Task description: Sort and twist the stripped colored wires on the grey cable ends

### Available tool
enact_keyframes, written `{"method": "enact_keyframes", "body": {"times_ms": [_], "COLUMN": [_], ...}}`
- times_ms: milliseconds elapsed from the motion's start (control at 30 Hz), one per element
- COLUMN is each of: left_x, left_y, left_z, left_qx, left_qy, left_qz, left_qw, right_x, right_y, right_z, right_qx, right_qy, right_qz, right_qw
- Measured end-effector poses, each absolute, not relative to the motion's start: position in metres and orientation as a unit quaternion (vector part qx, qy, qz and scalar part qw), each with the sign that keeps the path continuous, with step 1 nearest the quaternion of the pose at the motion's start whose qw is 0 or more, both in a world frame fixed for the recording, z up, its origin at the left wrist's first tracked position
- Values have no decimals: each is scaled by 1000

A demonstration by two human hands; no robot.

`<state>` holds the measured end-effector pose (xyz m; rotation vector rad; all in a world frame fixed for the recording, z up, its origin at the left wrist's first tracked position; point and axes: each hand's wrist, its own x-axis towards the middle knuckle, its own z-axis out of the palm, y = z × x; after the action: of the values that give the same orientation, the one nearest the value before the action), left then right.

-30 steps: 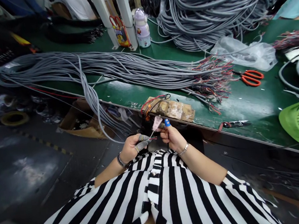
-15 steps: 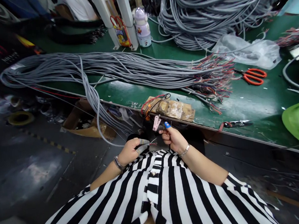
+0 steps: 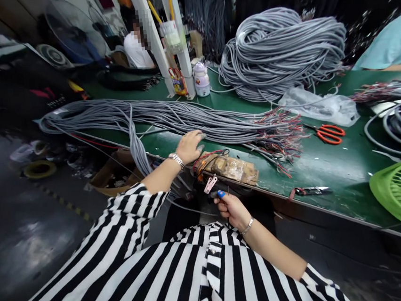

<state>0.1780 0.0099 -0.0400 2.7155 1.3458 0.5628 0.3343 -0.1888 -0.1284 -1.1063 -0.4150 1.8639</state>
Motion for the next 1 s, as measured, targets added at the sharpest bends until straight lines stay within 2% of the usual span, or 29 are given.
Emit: {"method": "enact_keyframes", "body": {"times_ms": [167, 333, 500, 667, 867, 1000], "left_x": [167, 97, 64, 104, 155, 146], "left_y": [67, 89, 97, 82, 62, 78], "left_z": [-42, -39, -14, -10, -11, 28], "left_qx": [747, 664, 727, 832, 862, 738], "left_qy": [650, 739, 686, 543, 489, 481], "left_qz": [141, 108, -34, -88, 96, 444], "left_qw": [1, 20, 9, 78, 99, 164], "right_x": [340, 347, 345, 338, 331, 334], "right_y": [-196, -200, -197, -190, -190, -193], "right_z": [-126, -127, -133, -137, -131, -128], "right_qx": [-456, -465, -468, -479, -471, -481], "right_qy": [-204, -222, -215, -200, -228, -244], "right_qz": [743, 734, 733, 733, 736, 726], "right_qw": [447, 442, 444, 440, 430, 427]}}
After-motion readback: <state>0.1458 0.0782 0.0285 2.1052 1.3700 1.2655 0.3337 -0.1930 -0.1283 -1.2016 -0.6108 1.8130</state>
